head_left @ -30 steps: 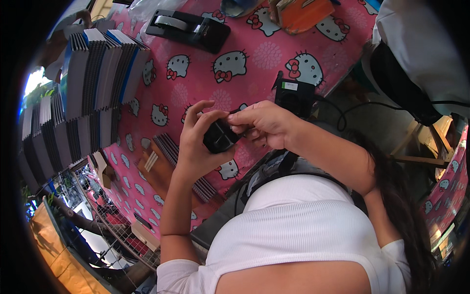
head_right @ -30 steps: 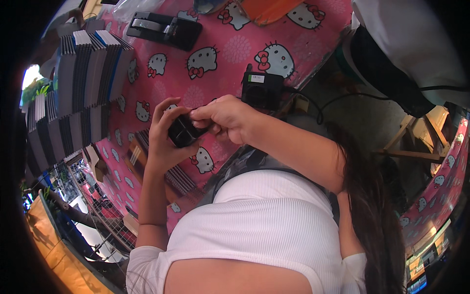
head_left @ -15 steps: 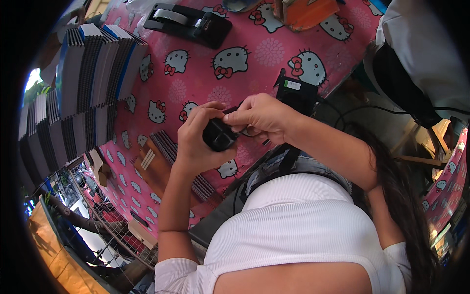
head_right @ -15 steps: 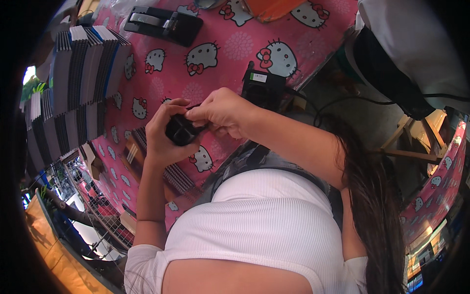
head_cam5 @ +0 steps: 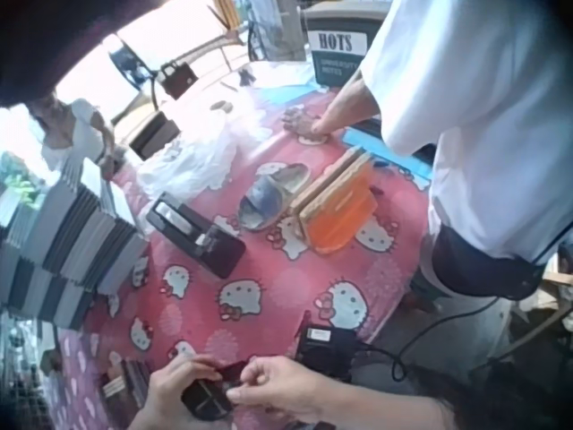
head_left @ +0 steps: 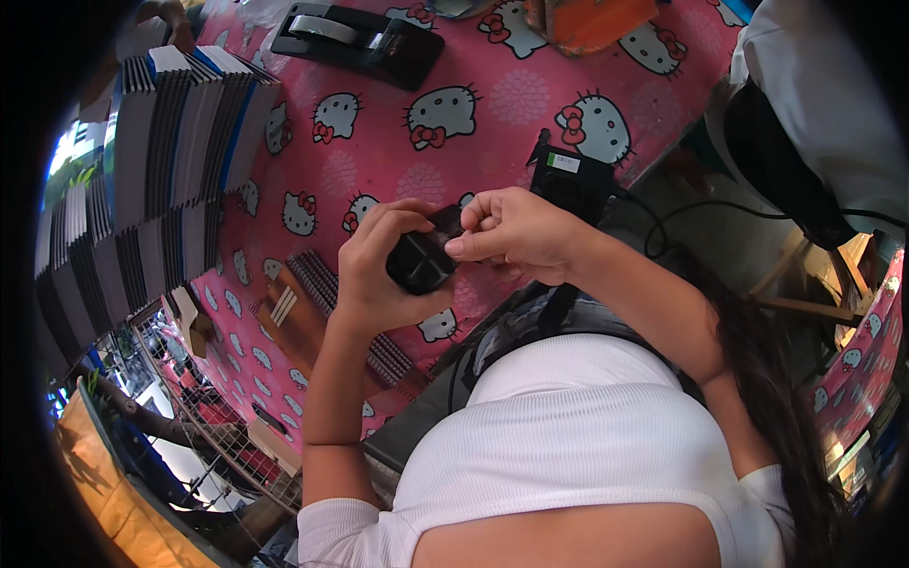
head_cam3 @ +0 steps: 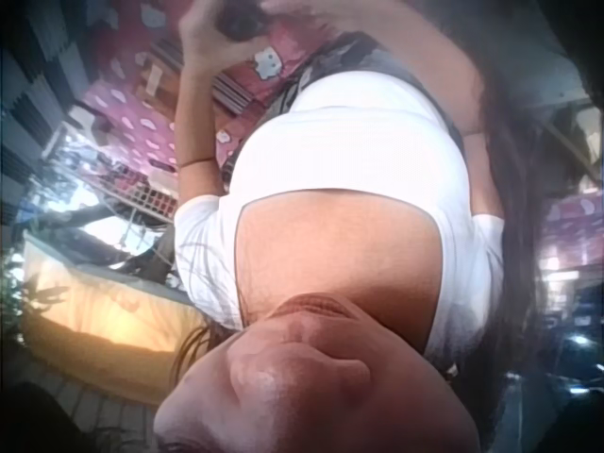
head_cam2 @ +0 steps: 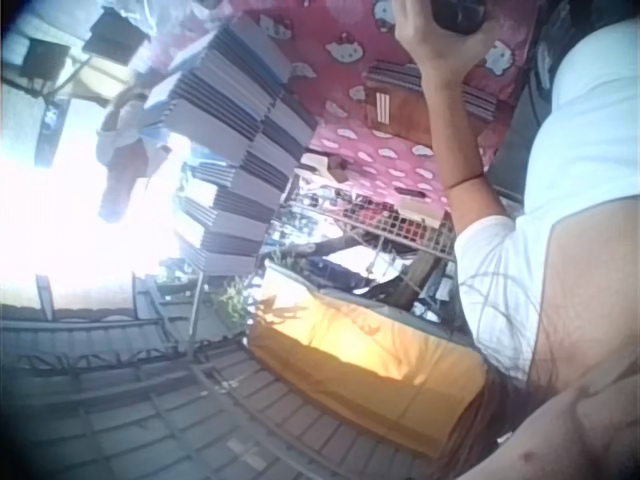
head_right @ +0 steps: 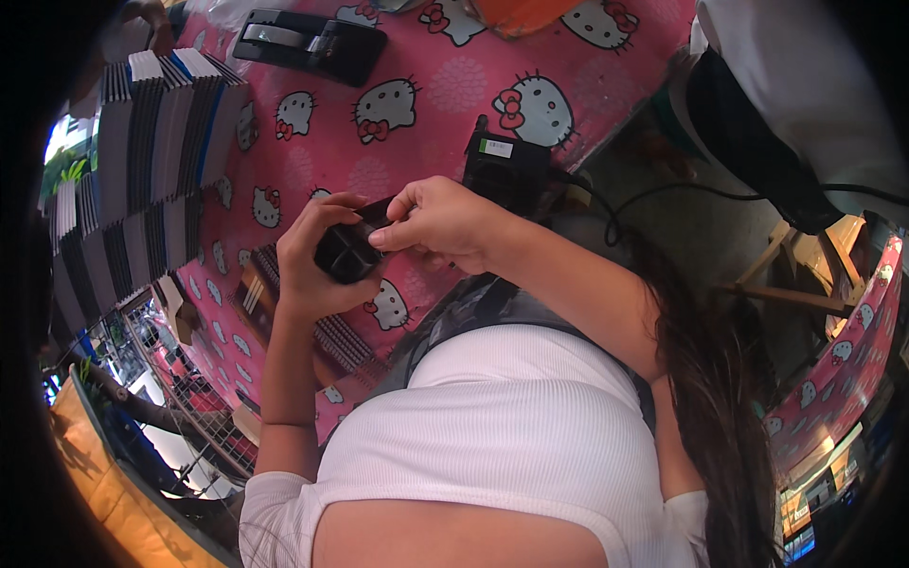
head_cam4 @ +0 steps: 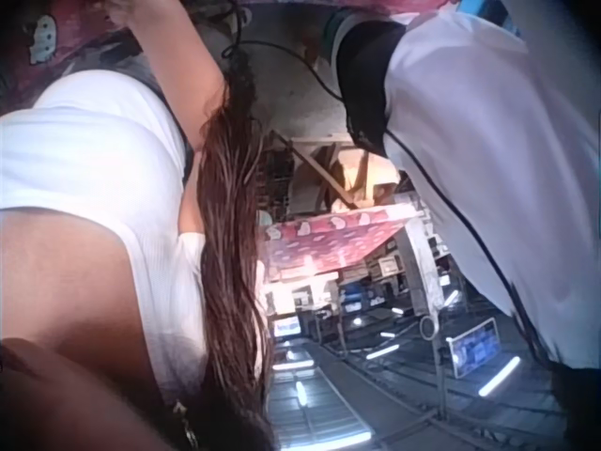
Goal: The person attaches a small device to a notebook cover using tape and then prepares several other covers by hand.
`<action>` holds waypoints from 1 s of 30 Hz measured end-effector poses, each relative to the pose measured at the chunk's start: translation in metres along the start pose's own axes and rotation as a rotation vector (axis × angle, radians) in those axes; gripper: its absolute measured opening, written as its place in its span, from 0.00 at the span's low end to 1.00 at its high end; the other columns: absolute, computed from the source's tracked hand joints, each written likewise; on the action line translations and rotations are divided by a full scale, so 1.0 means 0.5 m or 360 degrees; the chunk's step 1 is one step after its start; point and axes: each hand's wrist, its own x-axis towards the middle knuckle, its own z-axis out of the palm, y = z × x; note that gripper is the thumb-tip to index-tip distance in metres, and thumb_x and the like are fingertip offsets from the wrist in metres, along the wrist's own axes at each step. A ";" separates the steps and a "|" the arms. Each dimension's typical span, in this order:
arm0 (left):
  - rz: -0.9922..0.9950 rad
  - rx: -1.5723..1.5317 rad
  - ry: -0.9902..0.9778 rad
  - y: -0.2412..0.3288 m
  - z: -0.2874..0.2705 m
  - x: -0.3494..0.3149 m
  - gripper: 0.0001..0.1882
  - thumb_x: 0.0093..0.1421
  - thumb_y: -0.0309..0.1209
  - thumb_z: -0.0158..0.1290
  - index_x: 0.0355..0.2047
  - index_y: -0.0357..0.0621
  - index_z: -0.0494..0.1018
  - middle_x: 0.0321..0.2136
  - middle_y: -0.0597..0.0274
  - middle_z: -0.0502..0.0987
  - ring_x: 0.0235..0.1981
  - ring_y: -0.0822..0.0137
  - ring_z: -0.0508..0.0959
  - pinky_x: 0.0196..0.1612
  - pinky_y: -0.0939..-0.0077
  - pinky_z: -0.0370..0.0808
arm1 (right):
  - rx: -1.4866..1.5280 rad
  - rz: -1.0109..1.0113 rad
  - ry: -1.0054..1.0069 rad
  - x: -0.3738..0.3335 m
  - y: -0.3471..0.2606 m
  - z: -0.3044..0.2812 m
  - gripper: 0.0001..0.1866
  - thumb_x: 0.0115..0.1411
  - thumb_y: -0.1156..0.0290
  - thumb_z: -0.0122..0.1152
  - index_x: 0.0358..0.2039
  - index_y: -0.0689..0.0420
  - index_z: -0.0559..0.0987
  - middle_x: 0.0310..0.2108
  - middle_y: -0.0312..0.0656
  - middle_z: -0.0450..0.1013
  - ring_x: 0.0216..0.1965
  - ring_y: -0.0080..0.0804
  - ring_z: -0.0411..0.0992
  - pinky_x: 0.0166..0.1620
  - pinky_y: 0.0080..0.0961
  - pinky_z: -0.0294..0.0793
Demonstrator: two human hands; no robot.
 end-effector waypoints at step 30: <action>-0.0027 -0.0181 -0.0131 -0.008 -0.005 -0.006 0.30 0.30 0.29 0.66 0.37 0.40 0.69 0.41 0.53 0.71 0.41 0.59 0.75 0.42 0.69 0.73 | -0.0753 -0.1100 0.0275 0.021 0.142 -0.016 0.23 0.56 0.54 0.65 0.23 0.56 0.63 0.14 0.29 0.60 0.19 0.14 0.56 0.21 0.19 0.57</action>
